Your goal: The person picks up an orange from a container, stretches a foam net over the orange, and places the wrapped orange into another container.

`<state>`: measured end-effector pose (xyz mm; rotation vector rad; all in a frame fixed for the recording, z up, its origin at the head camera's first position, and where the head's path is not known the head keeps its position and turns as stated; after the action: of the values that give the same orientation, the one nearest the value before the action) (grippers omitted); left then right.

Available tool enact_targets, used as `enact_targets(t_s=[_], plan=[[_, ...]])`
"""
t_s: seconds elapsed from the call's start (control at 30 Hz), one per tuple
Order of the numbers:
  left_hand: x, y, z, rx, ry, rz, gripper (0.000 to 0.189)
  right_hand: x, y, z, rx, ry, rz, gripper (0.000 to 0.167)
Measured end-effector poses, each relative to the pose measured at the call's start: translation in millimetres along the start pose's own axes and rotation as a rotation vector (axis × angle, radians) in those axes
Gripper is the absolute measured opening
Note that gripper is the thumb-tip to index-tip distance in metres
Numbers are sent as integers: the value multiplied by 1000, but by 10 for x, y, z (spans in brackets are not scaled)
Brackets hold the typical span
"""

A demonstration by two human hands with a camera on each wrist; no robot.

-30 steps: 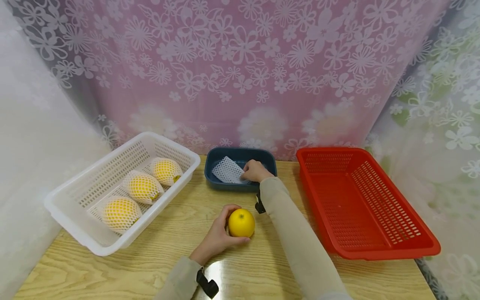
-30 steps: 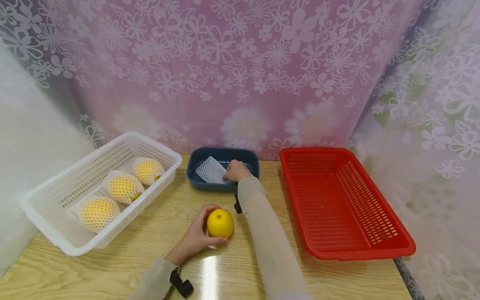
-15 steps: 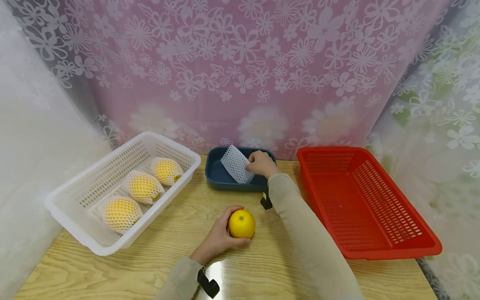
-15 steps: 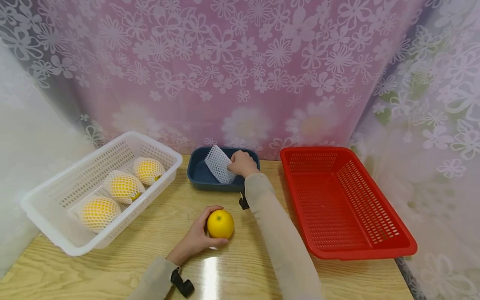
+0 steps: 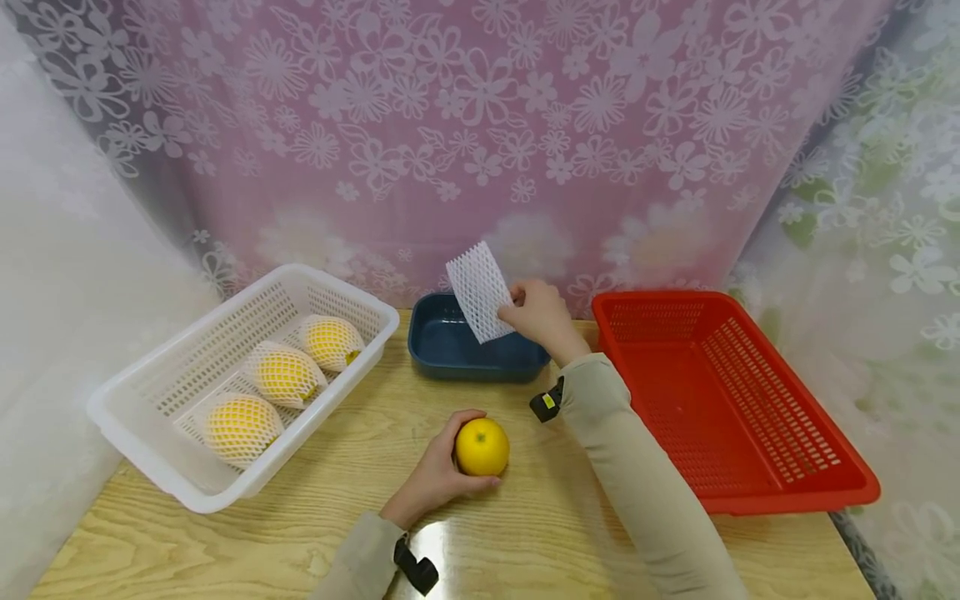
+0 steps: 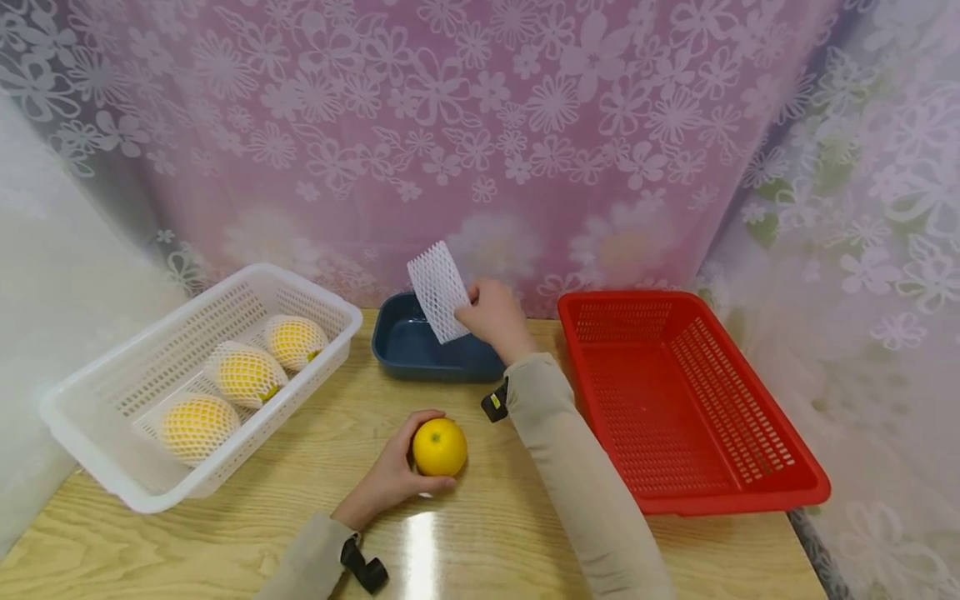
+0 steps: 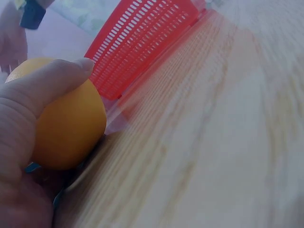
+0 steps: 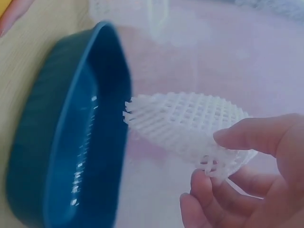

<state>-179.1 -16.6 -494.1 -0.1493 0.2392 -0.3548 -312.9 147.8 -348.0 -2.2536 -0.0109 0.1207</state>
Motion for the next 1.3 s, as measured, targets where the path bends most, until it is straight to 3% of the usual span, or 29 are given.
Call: enact_targets(t_s=[0.3, 0.5, 0.73, 0.93, 1.1, 1.3], plan=[[-3, 3, 10, -8, -17, -39, 84, 424, -213, -198, -120, -109, 84, 16], [0, 12, 6, -16, -4, -48, 84, 754, -148, -178, -303, -239, 120, 13], [-40, 66, -359, -20, 8, -39, 89, 1054, 36, -110, -498, -356, 142, 14], [-4, -3, -350, 90, 21, -51, 69, 1256, 197, -33, -565, -438, 182, 20], [-16, -106, -312, 200, 42, -30, 61, 1381, 309, 73, -651, -441, 195, 21], [-66, -302, -112, 91, 157, 97, 53, 1470, 449, 196, -744, -435, 158, 26]])
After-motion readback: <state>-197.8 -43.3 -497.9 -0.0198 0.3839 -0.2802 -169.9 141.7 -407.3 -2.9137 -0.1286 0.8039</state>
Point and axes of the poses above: each hand's wrist, its own x-axis away from the middle knuckle, its own y-axis out of the palm, z = x × y, the point moved 4 cm from there along -x, towards the middle knuckle, and after that the axes turned 5 degrees about z, right-handed, at the moved point
